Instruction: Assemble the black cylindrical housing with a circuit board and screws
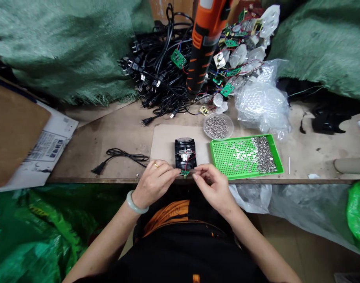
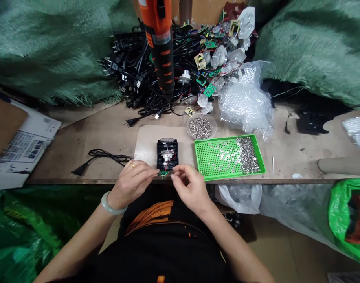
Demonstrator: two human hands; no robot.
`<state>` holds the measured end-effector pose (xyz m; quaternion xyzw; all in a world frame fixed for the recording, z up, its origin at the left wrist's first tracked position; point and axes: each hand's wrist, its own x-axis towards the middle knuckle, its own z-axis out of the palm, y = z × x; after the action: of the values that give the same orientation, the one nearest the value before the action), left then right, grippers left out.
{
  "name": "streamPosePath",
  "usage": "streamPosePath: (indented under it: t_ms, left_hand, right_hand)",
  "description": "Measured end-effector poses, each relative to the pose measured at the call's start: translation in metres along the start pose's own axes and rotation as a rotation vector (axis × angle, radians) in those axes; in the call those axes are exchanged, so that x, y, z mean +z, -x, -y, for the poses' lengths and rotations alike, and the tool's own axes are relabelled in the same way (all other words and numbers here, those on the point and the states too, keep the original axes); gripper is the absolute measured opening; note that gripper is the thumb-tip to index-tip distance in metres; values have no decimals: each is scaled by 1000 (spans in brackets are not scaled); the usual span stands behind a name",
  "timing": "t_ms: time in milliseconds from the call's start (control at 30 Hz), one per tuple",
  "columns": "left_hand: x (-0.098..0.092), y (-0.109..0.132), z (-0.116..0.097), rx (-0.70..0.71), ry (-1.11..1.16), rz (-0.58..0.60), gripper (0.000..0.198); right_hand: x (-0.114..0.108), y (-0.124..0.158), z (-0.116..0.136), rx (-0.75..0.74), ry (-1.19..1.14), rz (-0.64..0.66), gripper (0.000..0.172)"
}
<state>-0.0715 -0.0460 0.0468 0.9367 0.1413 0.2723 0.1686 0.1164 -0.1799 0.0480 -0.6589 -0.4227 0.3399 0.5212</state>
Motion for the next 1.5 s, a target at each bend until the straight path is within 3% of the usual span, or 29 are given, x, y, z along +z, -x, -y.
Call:
streamPosePath:
  t_ms: [133,233,333,467,567,700,833,967,1067,1233,1500]
  left_hand:
    - [-3,-6,-5,47,-17,19,16]
    - [-5,-10,-5,49,-7,36,16]
    - [-5,-9,2,-2,22,46,17]
    - [-3,-5,14,-61,123,0,13]
    - [-1,-6,14,-110,325,-42,18]
    - [-3,-14,9,-175,496,-48,18]
    - [-9,-22,12,-180,447,-6,9]
    - [-7,-25,19,-116,305,52,9]
    - [1,-23,21,-115,243,67,9]
    - [11,-18,18,-108,166,73,12]
    - [12,-15,17,-86,18,145,13]
  right_hand:
    - [3,-1,8,-354,241,84,20]
    - [5,-5,9,-418,300,79,11]
    - [4,-6,5,-398,259,44,10]
    - [1,-5,-5,-146,-9,60,6]
    - [2,-7,-10,21,-230,109,15]
    - [4,-14,-12,69,-310,144,23]
    - [3,-22,-10,-7,-163,163,17]
    - [-3,-28,-8,-269,187,55,10]
    - [-6,-29,-10,-305,341,-16,16]
    - [-6,-24,-17,-281,346,-16,16]
    - [-1,-20,-17,-292,304,22,19]
